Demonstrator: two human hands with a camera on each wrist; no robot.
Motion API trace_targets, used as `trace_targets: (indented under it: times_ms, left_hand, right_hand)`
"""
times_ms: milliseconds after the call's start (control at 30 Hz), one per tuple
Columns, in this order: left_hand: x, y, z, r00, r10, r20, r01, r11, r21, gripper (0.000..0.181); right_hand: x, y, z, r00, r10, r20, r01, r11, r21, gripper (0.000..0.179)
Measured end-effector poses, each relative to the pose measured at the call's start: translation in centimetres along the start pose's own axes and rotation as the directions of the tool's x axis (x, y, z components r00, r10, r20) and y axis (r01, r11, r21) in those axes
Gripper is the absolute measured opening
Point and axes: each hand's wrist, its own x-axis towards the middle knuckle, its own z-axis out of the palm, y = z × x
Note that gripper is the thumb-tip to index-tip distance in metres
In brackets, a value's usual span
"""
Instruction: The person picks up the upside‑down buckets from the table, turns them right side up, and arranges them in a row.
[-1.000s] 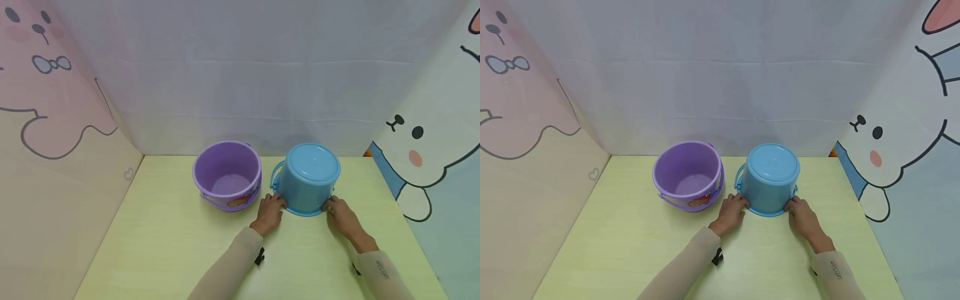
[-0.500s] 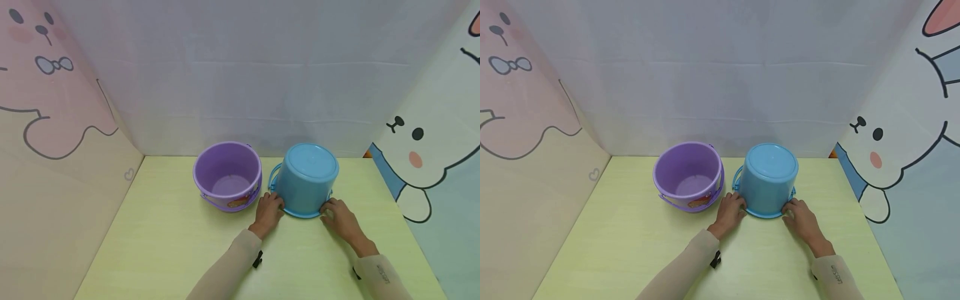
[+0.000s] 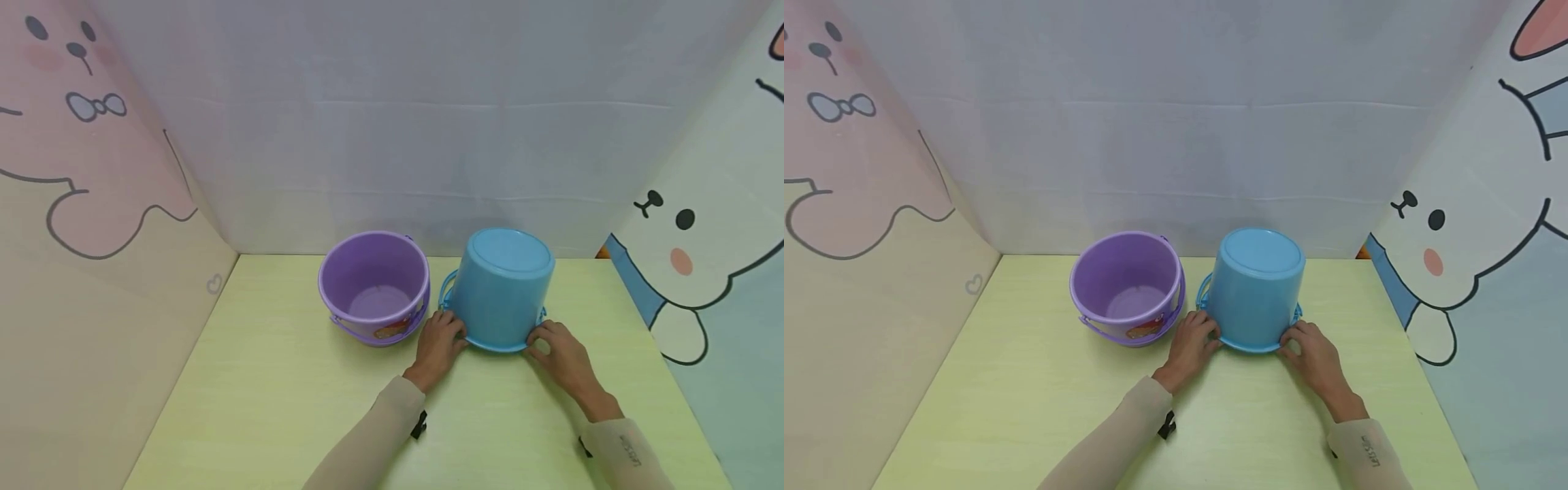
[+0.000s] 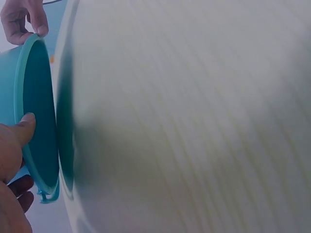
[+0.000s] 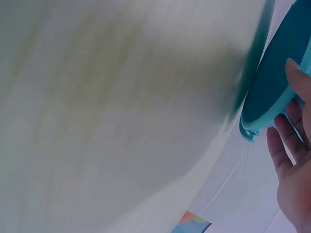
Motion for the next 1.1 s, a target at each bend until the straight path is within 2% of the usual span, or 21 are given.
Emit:
trace_targets:
  times_ms: [300,600,867,1033,1100]
  left_hand:
    - [0.3,-0.3,-0.6,0.996,0.069,-0.053,-0.071,0.997,-0.032,0.021]
    - [0.4,-0.7,-0.8,0.993,0.084,-0.08,-0.09,0.992,-0.084,0.023]
    - [0.4,-0.2,-1.1,0.987,0.091,-0.135,-0.105,0.989,-0.108,0.024]
    - [0.3,0.0,-1.3,0.982,0.098,-0.164,-0.121,0.984,-0.134,0.024]
    - [0.3,0.1,-1.4,0.98,0.1,-0.171,-0.126,0.981,-0.148,0.023]
  right_hand:
    - [0.2,0.5,-0.6,0.999,-0.039,0.004,0.038,0.998,0.048,0.043]
    - [0.5,0.7,-1.1,0.995,-0.093,-0.038,0.096,0.992,0.08,0.043]
    - [0.4,0.9,-1.7,0.992,-0.079,-0.097,0.09,0.989,0.121,0.045]
    - [0.4,1.1,-1.7,0.986,-0.094,-0.136,0.118,0.976,0.182,0.024]
    - [0.4,1.1,-1.7,0.983,-0.101,-0.151,0.131,0.969,0.207,0.037]
